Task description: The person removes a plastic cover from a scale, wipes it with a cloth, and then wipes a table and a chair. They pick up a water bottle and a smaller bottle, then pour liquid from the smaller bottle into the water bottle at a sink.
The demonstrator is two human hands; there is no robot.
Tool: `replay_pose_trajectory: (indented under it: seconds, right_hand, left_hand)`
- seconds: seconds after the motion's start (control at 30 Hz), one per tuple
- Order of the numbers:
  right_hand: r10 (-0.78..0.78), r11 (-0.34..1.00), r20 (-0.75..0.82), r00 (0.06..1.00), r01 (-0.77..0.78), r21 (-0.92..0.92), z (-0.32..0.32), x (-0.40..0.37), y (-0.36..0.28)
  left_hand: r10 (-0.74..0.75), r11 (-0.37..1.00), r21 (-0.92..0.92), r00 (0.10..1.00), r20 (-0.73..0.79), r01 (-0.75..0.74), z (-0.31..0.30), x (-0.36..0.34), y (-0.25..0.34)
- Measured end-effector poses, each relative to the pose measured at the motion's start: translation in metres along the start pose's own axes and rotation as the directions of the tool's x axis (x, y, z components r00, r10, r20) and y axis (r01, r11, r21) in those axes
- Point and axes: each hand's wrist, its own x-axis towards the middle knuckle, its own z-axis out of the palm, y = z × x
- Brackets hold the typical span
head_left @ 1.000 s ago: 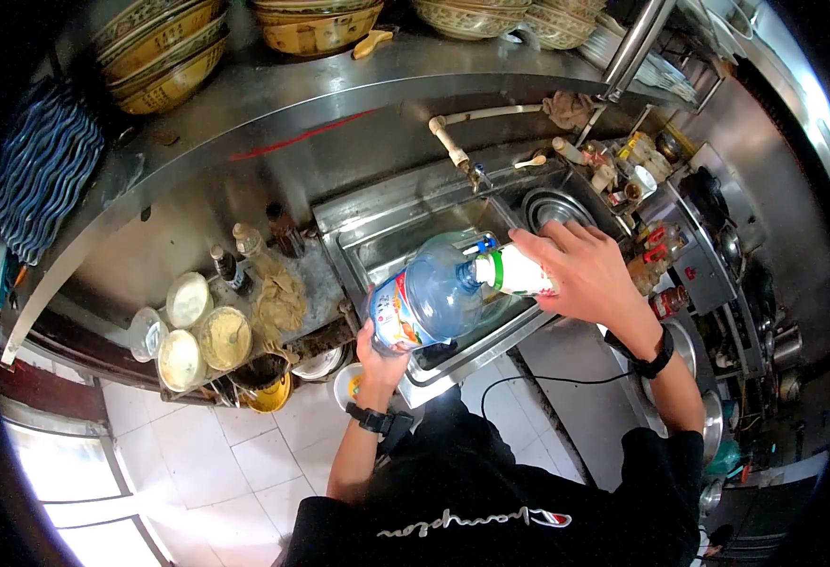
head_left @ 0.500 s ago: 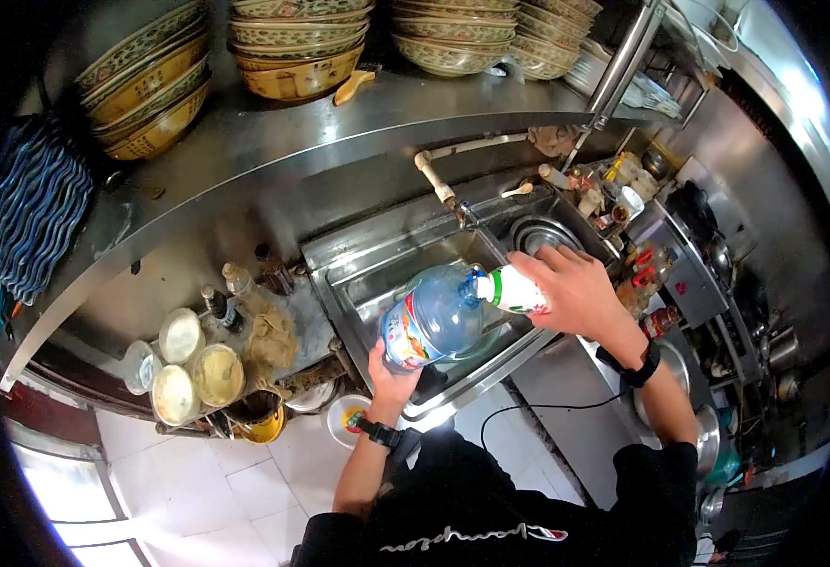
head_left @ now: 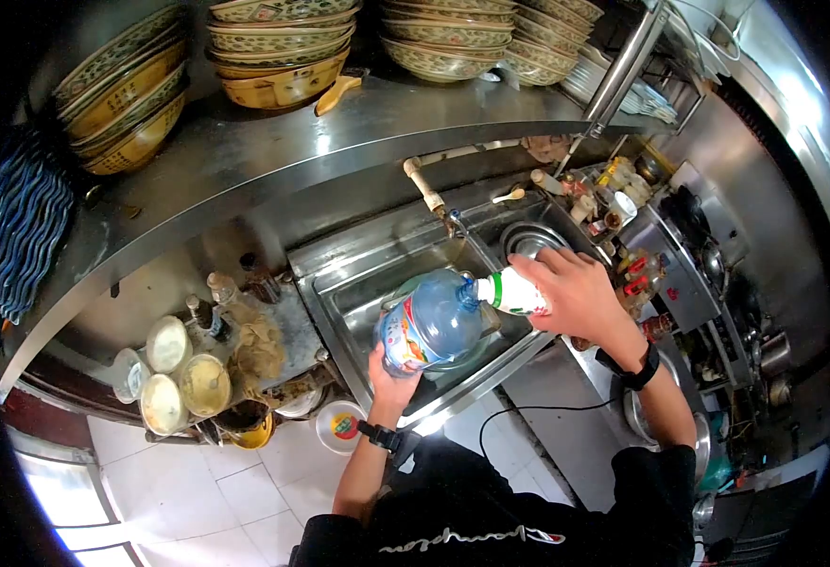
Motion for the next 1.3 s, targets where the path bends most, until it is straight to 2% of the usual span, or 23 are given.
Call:
replay_pose_trajectory:
  seconds: [0.13,0.33,0.43,0.53,0.63,1.3]
  right_hand:
    - [-0.002,1.000,-0.003,1.000,0.002,0.004,0.001,0.001,0.003]
    - [0.001,1.000,0.006,1.000,-0.001,0.007,-0.001,0.002,0.005]
    - [-0.004,1.000,0.000,1.000,0.004,0.000,-0.001,0.003,0.007]
    - [-0.007,1.000,-0.007,1.000,0.007,-0.007,-0.002,0.003,0.008]
    - [0.000,1.000,0.001,1.000,0.000,-0.006,-0.003,0.004,0.007]
    - [0.001,1.000,-0.025,1.000,-0.002,-0.023,-0.008,0.004,0.006]
  left_hand:
    - [0.029,0.999,0.025,1.000,-0.012,-0.029,0.006,0.001,-0.002]
    - [-0.047,0.998,-0.035,0.999,-0.022,0.046,-0.003,0.008,-0.002]
    - [-0.027,0.998,-0.052,0.999,-0.023,0.025,-0.004,0.010,-0.004]
    - [0.000,0.999,-0.042,1.000,-0.014,-0.001,-0.001,0.012,-0.005]
    - [-0.030,0.993,-0.111,0.999,0.037,0.034,-0.004,0.014,-0.004]
    - [-0.063,0.994,-0.086,0.998,0.003,0.063,0.002,0.012,-0.005]
